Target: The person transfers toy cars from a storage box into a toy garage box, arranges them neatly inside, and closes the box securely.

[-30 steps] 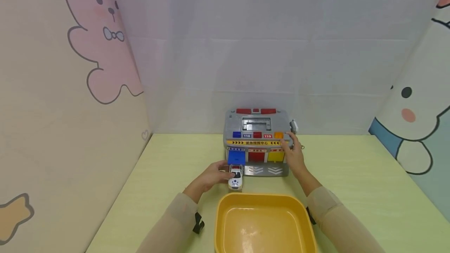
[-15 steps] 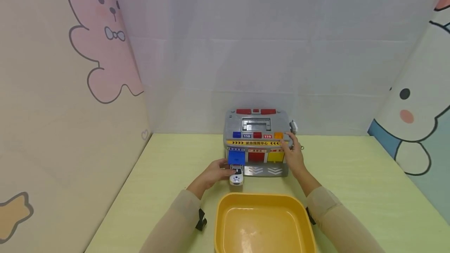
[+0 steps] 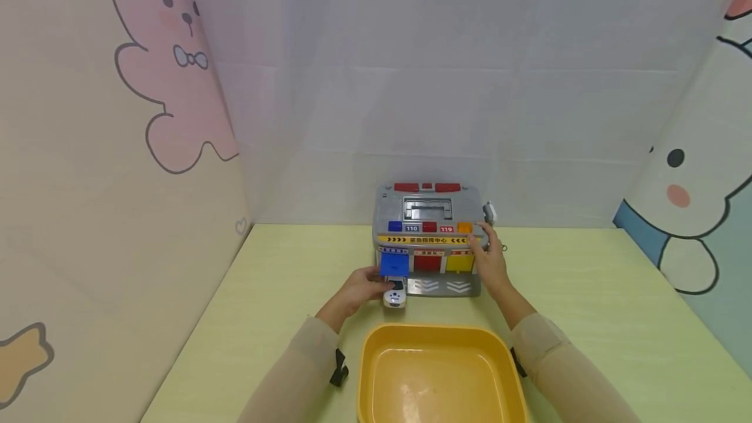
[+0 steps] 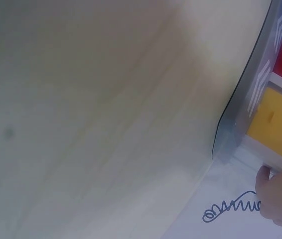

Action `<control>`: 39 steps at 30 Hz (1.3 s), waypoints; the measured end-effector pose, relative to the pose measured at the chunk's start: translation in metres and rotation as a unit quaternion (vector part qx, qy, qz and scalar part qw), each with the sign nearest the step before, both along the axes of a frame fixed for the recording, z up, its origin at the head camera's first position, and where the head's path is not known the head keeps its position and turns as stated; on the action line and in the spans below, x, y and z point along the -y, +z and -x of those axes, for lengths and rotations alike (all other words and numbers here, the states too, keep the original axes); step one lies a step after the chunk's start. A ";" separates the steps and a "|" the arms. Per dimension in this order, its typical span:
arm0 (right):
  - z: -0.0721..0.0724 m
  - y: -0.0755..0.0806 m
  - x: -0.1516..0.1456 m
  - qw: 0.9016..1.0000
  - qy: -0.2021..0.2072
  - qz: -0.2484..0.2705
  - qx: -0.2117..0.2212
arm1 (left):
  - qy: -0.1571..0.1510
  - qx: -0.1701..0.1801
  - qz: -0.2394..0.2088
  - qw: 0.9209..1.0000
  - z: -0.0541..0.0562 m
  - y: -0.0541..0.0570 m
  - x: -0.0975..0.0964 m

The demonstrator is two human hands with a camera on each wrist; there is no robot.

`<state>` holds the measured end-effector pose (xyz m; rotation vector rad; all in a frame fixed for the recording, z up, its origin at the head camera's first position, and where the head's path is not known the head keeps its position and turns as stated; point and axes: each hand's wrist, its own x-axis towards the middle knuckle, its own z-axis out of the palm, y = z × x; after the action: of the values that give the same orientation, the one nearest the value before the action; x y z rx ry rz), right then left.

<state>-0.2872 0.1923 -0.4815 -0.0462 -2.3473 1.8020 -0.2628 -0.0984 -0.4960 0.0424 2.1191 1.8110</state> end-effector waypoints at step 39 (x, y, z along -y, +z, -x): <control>0.002 0.003 -0.002 1.000 0.013 0.008 0.018 | 0.131 0.000 -0.008 0.991 0.006 -0.008 -0.015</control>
<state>-0.2889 0.1943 -0.4787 -0.0500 -2.3688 1.8484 -0.2685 -0.0835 -0.5042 -0.2425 2.1965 1.9709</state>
